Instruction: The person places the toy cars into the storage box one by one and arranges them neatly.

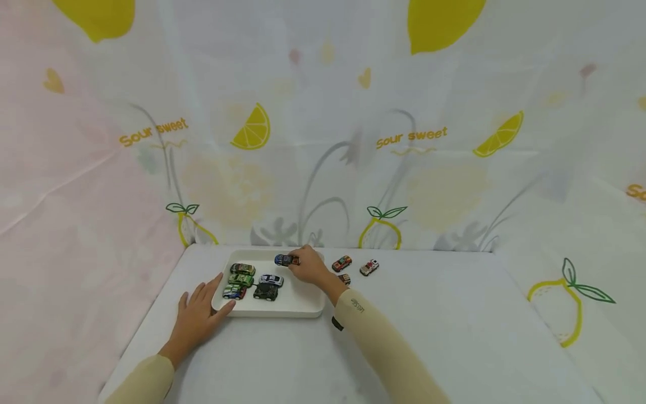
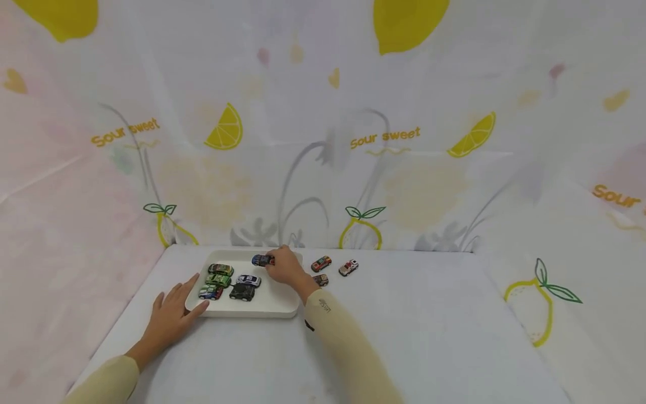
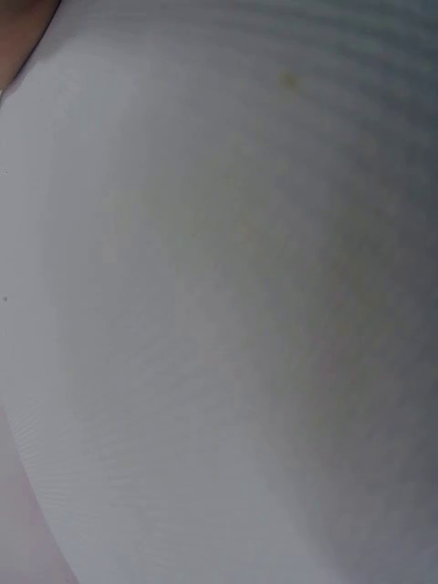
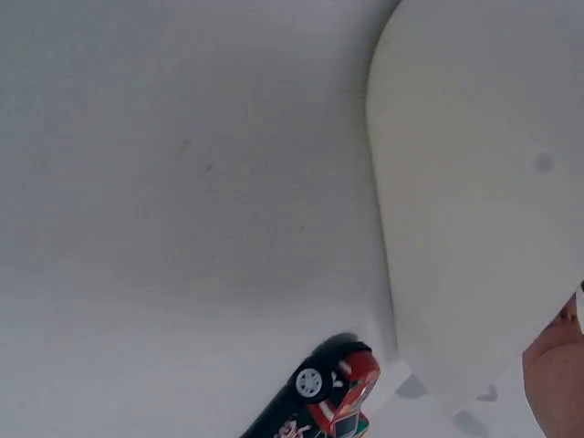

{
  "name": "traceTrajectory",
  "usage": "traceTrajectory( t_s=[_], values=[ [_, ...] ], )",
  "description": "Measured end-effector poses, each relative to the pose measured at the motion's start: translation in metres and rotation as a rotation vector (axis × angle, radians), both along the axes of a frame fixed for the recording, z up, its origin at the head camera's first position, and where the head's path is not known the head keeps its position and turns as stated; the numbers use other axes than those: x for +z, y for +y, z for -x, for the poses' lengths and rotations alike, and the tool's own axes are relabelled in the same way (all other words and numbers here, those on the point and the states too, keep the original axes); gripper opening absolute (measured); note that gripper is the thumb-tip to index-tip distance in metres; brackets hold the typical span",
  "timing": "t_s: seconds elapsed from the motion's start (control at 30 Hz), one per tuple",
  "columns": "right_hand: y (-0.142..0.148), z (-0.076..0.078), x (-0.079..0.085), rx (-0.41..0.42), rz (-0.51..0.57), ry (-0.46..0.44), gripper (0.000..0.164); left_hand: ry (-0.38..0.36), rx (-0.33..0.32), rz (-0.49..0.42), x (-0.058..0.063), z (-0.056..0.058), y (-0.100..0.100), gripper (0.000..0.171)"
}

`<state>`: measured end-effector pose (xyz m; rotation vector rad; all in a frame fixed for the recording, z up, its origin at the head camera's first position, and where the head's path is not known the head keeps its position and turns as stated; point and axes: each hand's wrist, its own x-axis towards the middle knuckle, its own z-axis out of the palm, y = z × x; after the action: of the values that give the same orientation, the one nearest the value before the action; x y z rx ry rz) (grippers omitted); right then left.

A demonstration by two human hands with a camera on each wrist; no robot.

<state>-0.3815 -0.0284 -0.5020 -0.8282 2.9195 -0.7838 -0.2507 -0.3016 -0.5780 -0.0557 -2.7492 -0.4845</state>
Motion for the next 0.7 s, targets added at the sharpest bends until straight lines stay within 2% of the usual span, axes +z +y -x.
traceTrajectory(
  t_s=[0.17,0.4,0.7],
  values=[
    [-0.016,0.004,-0.008,0.004,-0.016,-0.018,0.033,0.020,-0.005,0.006,0.005,-0.001,0.001,0.082],
    [-0.022,0.000,-0.019,0.017,-0.062,-0.035,0.031,0.003,0.003,0.003,-0.002,-0.009,0.004,0.081],
    [-0.026,0.006,-0.016,0.003,-0.026,-0.032,0.028,0.045,0.005,0.012,0.001,-0.003,0.001,0.080]
  ],
)
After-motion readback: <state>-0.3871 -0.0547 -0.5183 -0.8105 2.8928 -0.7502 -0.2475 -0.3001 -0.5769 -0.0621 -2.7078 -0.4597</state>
